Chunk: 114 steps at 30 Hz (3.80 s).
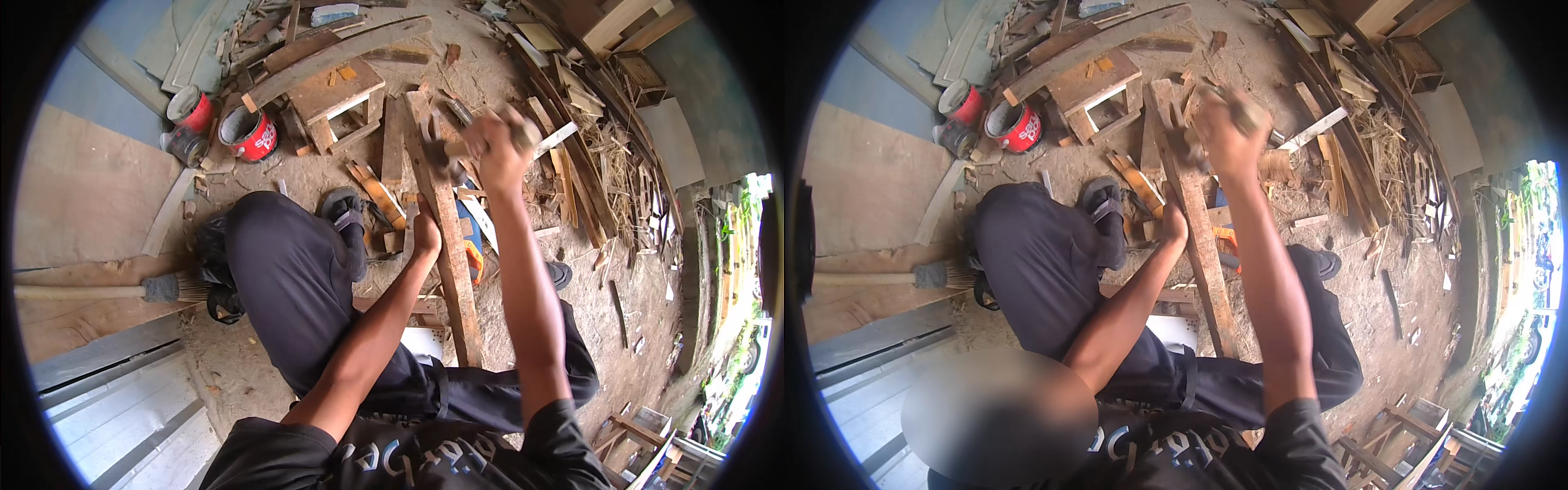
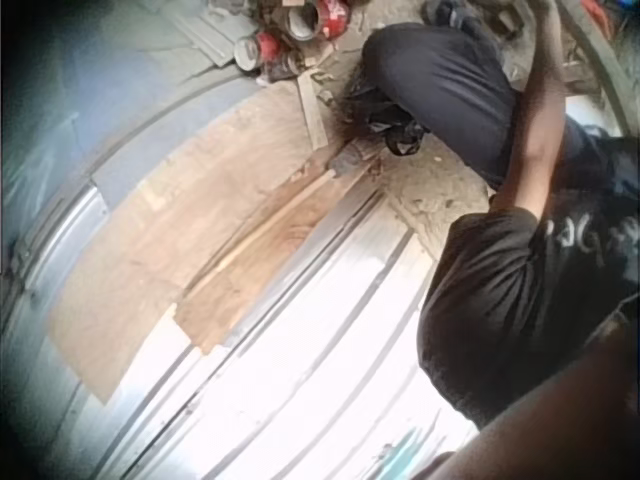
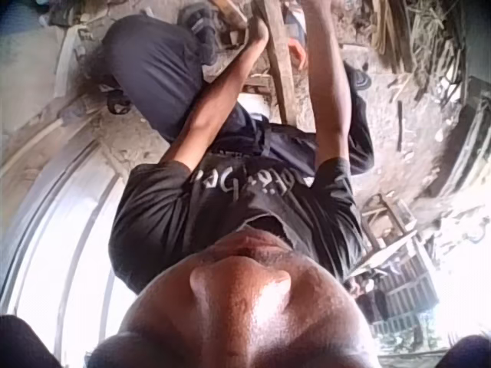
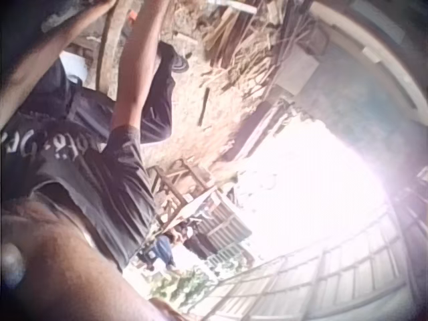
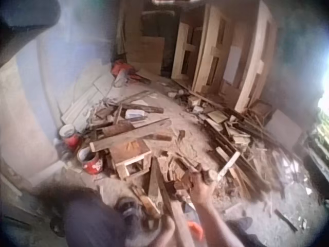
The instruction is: The person sits on the floor and uses a hammer to repeatedly strike a piece of wood, breaking it into smaller pieces. The person picks up the wood, positions it, and strikes it multiple times to fragment it.
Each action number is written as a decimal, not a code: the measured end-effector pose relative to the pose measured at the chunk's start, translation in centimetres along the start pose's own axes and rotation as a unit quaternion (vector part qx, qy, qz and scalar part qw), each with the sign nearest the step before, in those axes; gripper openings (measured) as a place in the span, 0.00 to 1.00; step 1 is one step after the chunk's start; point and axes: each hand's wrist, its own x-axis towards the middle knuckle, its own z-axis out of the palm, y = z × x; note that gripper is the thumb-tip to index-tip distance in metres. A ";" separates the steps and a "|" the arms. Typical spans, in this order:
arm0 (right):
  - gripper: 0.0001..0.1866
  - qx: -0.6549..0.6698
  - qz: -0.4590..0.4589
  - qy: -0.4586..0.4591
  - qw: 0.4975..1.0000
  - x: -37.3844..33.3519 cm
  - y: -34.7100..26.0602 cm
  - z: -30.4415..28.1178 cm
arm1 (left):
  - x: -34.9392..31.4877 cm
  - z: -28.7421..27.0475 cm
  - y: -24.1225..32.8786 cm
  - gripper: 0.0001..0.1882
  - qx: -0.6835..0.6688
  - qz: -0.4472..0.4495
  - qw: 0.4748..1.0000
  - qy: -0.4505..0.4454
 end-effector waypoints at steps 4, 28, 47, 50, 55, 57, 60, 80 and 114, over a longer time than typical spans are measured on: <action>0.19 0.019 0.025 0.244 0.969 -6.3 -1.3 -3.5 | -0.2 -1.3 0.8 0.46 0.133 -0.074 0.988 0.009; 0.26 -0.329 0.162 0.358 0.859 -26.5 -5.2 -13.8 | 8.7 -6.6 -3.6 0.31 -0.235 -0.247 0.912 -0.226; 0.28 0.105 0.529 0.294 0.789 -31.4 3.3 -20.0 | 4.1 -3.4 -0.5 0.51 -0.147 -0.170 0.970 -0.093; 0.25 0.059 0.571 0.323 0.753 -32.8 5.5 -21.5 | 3.9 -2.0 0.0 0.52 -0.116 -0.156 0.979 -0.068; 0.17 -0.097 0.669 0.146 0.723 -34.3 8.4 -23.6 | 2.0 -1.6 2.6 0.57 -0.101 -0.190 0.970 -0.110; 0.09 -0.251 0.652 0.029 0.715 -37.0 9.6 -30.3 | 0.2 2.4 2.9 0.58 -0.090 -0.196 0.965 -0.149; 0.05 -0.227 0.673 0.047 0.703 -35.0 9.5 -27.1 | 2.8 -0.1 2.5 0.59 -0.078 -0.133 0.984 -0.092; 0.24 -0.136 0.208 0.309 0.918 -19.2 -22.4 -14.5 | -7.1 30.0 55.5 0.44 -0.130 0.251 0.846 -0.451; 0.26 -0.012 0.056 0.150 0.987 -21.1 -16.1 3.4 | -12.0 10.6 40.6 0.26 0.161 0.693 0.630 -0.311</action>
